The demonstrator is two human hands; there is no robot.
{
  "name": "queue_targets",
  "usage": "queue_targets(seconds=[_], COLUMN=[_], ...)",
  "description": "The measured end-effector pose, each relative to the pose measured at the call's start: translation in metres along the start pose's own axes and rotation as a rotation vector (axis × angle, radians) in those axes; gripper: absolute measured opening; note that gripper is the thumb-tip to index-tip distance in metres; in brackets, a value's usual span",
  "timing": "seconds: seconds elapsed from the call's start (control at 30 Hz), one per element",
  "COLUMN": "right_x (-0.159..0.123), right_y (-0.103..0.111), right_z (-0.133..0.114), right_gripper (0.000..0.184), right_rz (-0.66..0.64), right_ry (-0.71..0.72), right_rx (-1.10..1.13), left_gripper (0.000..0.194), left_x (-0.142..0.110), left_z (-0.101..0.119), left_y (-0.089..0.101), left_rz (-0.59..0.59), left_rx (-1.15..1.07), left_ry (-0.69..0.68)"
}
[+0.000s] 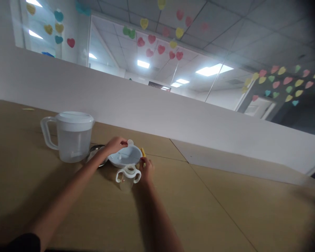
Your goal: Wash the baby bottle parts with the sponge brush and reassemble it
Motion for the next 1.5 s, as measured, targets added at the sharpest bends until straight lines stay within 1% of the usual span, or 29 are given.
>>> queue_targets(seconds=[0.07, 0.13, 0.2, 0.27, 0.37, 0.53, 0.67, 0.77, 0.9, 1.07, 1.17, 1.3, 1.4, 1.5], right_x=[-0.001, -0.002, -0.004, -0.006, -0.007, -0.007, -0.007, -0.007, -0.006, -0.006, -0.005, -0.005, -0.005, -0.005], right_y=[-0.002, -0.004, -0.008, -0.009, -0.008, -0.006, -0.005, -0.005, -0.005, -0.006, -0.005, -0.005, -0.005, -0.005], right_z=[0.001, 0.004, 0.008, 0.012, 0.018, 0.022, 0.023, 0.022, 0.023, 0.022, 0.021, 0.022, 0.023, 0.022], right_gripper=[0.022, 0.021, 0.02, 0.02, 0.021, 0.023, 0.024, 0.025, 0.025, 0.026, 0.026, 0.025, 0.025, 0.025], right_rz=[-0.035, -0.09, -0.154, -0.198, -0.196, -0.212, -0.223, -0.229, -0.218, -0.248, -0.241, -0.234, -0.231, -0.236], right_ry=[-0.007, -0.039, -0.091, -0.146, -0.203, -0.235, -0.249, -0.25, -0.253, -0.249, -0.243, -0.247, -0.245, -0.243], right_rx=[0.007, 0.004, 0.003, 0.014, 0.022, 0.0, 0.0, 0.002, 0.015, -0.014, -0.039, -0.042, -0.048, -0.057], left_gripper=[0.031, 0.034, 0.036, 0.037, 0.035, 0.024, 0.022, 0.019, 0.022, 0.022, 0.021, 0.017, 0.018, 0.023], left_x=[0.001, 0.0, -0.003, -0.006, -0.012, -0.021, -0.025, -0.025, -0.025, -0.029, -0.035, -0.042, -0.043, -0.041], left_z=[0.018, 0.036, 0.053, 0.068, 0.084, 0.1, 0.104, 0.105, 0.102, 0.1, 0.099, 0.093, 0.089, 0.088], left_y=[0.017, 0.034, 0.046, 0.054, 0.055, 0.042, 0.033, 0.03, 0.027, 0.022, 0.018, 0.01, 0.005, 0.003], left_rz=[0.085, 0.142, 0.149, 0.131, 0.066, -0.118, -0.215, -0.243, -0.267, -0.351, -0.436, -0.523, -0.546, -0.538], left_rx=[-0.158, -0.355, -0.483, -0.559, -0.62, -0.65, -0.617, -0.602, -0.595, -0.572, -0.46, -0.236, -0.122, -0.082], left_ry=[-0.025, -0.045, -0.051, -0.056, -0.063, -0.117, -0.126, -0.126, -0.118, -0.093, -0.111, -0.158, -0.188, -0.208])
Point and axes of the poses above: each hand's wrist, its own x-axis towards the middle knuckle, its own y-axis out of the back of the hand, z = x × y, the point moved 8 cm from there along x, towards the middle knuckle, and after that the axes turned 12 degrees about z, right-handed, at the moved point
